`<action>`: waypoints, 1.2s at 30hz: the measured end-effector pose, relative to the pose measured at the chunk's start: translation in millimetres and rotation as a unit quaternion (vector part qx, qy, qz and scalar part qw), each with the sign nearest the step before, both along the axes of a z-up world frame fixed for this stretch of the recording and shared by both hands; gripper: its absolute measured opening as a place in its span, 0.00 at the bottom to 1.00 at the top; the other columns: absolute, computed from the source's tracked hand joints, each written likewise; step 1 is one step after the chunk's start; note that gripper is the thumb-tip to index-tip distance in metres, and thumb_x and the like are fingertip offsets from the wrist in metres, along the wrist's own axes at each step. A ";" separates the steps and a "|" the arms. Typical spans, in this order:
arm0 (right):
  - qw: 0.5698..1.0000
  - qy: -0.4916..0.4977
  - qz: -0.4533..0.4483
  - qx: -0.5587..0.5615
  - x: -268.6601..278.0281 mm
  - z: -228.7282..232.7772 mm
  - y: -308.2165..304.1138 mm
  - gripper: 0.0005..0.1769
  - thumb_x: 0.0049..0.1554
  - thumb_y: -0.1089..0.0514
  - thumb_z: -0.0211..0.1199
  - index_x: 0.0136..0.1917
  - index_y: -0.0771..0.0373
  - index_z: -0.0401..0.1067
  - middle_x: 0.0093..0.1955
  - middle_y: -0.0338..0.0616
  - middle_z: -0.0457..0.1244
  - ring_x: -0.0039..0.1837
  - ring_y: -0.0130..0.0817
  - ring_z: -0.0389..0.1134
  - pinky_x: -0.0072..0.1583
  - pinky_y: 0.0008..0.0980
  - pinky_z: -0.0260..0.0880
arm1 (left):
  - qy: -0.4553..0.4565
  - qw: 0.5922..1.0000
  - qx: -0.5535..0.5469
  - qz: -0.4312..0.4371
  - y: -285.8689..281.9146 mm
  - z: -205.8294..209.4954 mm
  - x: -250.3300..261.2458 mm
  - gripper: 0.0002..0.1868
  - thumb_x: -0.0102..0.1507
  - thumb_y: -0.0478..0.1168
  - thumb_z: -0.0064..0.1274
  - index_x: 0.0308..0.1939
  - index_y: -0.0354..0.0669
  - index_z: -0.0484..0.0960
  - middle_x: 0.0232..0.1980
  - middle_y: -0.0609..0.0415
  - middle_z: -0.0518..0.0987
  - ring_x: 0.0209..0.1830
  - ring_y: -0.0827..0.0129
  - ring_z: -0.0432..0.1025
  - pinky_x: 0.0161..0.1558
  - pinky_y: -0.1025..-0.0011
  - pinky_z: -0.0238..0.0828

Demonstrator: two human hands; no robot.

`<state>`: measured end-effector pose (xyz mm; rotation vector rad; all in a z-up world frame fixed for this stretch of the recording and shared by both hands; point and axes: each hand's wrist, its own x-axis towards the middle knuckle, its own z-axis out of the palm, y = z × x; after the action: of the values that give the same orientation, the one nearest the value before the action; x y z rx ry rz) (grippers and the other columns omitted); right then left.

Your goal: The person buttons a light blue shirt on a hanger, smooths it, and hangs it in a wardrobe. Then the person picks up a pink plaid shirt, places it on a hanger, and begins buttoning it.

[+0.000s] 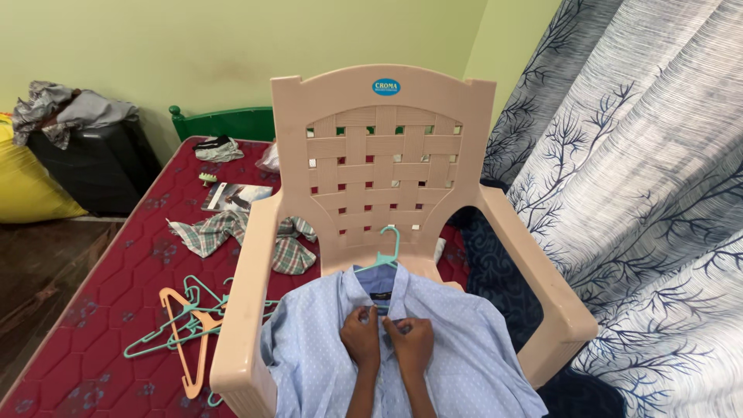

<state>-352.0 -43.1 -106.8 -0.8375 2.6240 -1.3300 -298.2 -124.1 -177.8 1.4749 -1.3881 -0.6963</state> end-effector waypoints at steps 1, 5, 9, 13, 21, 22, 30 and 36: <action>1.000 0.013 -0.007 0.025 2.3 0.1 -3.2 0.25 0.40 0.38 0.80 0.34 0.62 0.80 0.41 0.51 0.68 0.46 0.46 0.70 0.51 0.42 0.70 | -0.009 1.000 -0.012 0.010 -0.3 2.2 0.3 0.20 0.57 0.51 0.65 0.40 0.36 0.87 0.39 0.44 0.86 0.39 0.52 0.80 0.44 0.60 0.75; 0.994 0.102 -0.048 0.000 10.8 -9.9 -11.3 0.19 0.40 0.43 0.77 0.31 0.60 0.80 0.42 0.51 0.68 0.46 0.50 0.70 0.49 0.47 0.69 | 0.015 0.999 -0.010 0.052 0.7 12.1 2.8 0.20 0.56 0.52 0.65 0.40 0.38 0.88 0.38 0.47 0.85 0.38 0.53 0.80 0.43 0.60 0.74; 0.990 0.116 -0.068 -0.051 6.7 -34.0 -15.0 0.14 0.44 0.50 0.73 0.35 0.64 0.77 0.44 0.49 0.68 0.46 0.49 0.70 0.49 0.46 0.69 | 0.021 0.998 0.033 0.051 1.2 18.7 3.9 0.17 0.56 0.50 0.62 0.41 0.42 0.89 0.32 0.50 0.84 0.33 0.55 0.79 0.40 0.60 0.74; 0.981 0.174 -0.060 -0.066 -4.7 -56.4 -19.6 0.11 0.53 0.53 0.67 0.39 0.63 0.74 0.40 0.50 0.67 0.46 0.50 0.68 0.50 0.47 0.67 | -0.017 0.997 0.062 0.048 -1.1 24.5 0.5 0.14 0.59 0.50 0.61 0.35 0.44 0.90 0.28 0.51 0.83 0.30 0.56 0.78 0.38 0.59 0.73; 0.987 0.010 0.029 -0.156 -5.0 -72.0 -24.6 0.17 0.60 0.46 0.60 0.47 0.63 0.72 0.35 0.51 0.68 0.35 0.46 0.70 0.40 0.41 0.67 | 0.036 0.991 0.114 0.067 1.9 33.8 3.8 0.23 0.58 0.59 0.57 0.31 0.43 0.90 0.32 0.50 0.86 0.32 0.57 0.80 0.42 0.62 0.75; 0.988 -0.006 0.020 -0.151 -5.0 -70.5 -23.9 0.17 0.60 0.46 0.60 0.47 0.63 0.73 0.33 0.51 0.67 0.34 0.45 0.69 0.40 0.41 0.66 | 0.042 0.990 0.117 0.073 1.2 35.0 5.3 0.24 0.58 0.60 0.57 0.32 0.42 0.90 0.33 0.49 0.87 0.33 0.57 0.81 0.42 0.62 0.75; 0.983 -0.060 0.001 -0.173 -3.2 -63.7 -21.1 0.24 0.60 0.41 0.62 0.38 0.66 0.72 0.28 0.47 0.65 0.32 0.35 0.66 0.40 0.36 0.66 | 0.146 0.980 0.029 0.133 6.1 28.8 6.7 0.21 0.57 0.49 0.66 0.37 0.33 0.81 0.32 0.49 0.80 0.29 0.60 0.75 0.36 0.65 0.73; 0.979 -0.116 0.028 -0.168 -8.8 -83.3 -23.4 0.20 0.57 0.44 0.65 0.41 0.64 0.74 0.30 0.44 0.67 0.33 0.32 0.69 0.40 0.34 0.71 | 0.142 0.979 -0.073 0.124 13.1 20.1 9.4 0.11 0.57 0.35 0.62 0.41 0.35 0.81 0.34 0.52 0.75 0.27 0.65 0.69 0.34 0.68 0.68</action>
<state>-360.9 -66.5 -190.1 -0.7313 2.2195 -1.7663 -288.7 -111.0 -157.7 1.3437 -0.9954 -0.6058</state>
